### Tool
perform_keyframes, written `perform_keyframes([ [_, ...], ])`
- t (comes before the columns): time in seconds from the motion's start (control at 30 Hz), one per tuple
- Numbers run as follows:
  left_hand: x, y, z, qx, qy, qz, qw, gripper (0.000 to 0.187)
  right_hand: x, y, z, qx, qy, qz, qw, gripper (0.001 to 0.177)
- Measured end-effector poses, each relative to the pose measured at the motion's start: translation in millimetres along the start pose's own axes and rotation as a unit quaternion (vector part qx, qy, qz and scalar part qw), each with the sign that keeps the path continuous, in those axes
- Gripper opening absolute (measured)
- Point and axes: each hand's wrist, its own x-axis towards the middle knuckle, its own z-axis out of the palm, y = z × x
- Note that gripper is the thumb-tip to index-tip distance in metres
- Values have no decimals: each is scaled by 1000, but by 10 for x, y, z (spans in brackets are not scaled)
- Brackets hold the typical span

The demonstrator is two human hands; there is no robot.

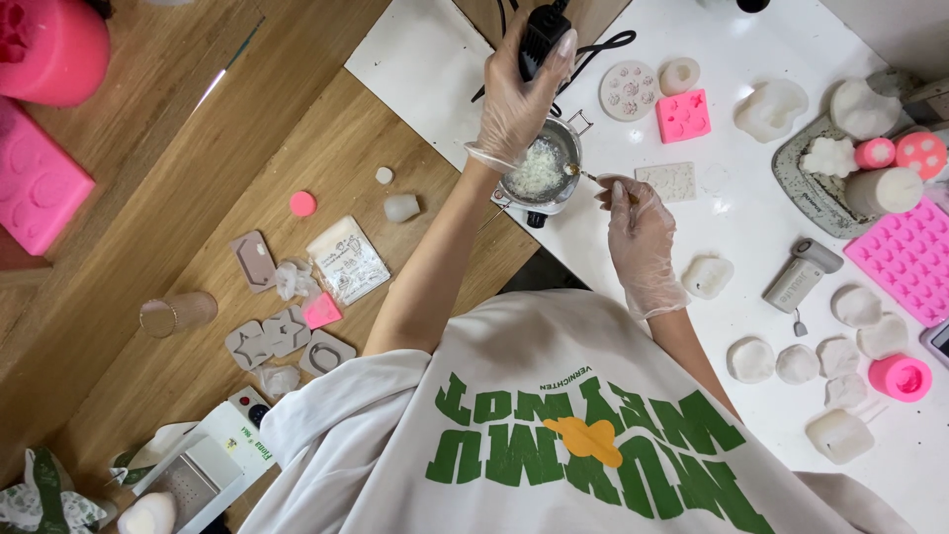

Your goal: The recorder is melting wax in a small pot and preparing silicone molds for candle making.

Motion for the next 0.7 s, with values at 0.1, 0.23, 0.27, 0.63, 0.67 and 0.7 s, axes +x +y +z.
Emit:
perform_keyframes([
  [0.1, 6, 74, 3, 3, -3, 0, 1000, 36, -3, 11, 3, -4, 2, 3, 1000, 16],
  [0.23, 1, 73, 0, -5, -7, -18, 1000, 39, 7, 15, 5, -7, 4, 1, 1000, 16],
  [0.27, 7, 69, -4, -10, -20, -21, 1000, 40, 9, 11, 6, -10, 5, -3, 1000, 16],
  [0.63, 14, 81, -1, -16, -4, -42, 999, 43, 6, 13, 2, -3, 4, -5, 1000, 15],
  [0.67, 13, 50, 3, -17, -3, -40, 999, 47, 7, 19, 1, -5, 2, -8, 1000, 15],
  [0.7, 12, 18, 8, -19, -3, -39, 999, 52, 7, 26, -2, -6, 0, -11, 1000, 15],
])
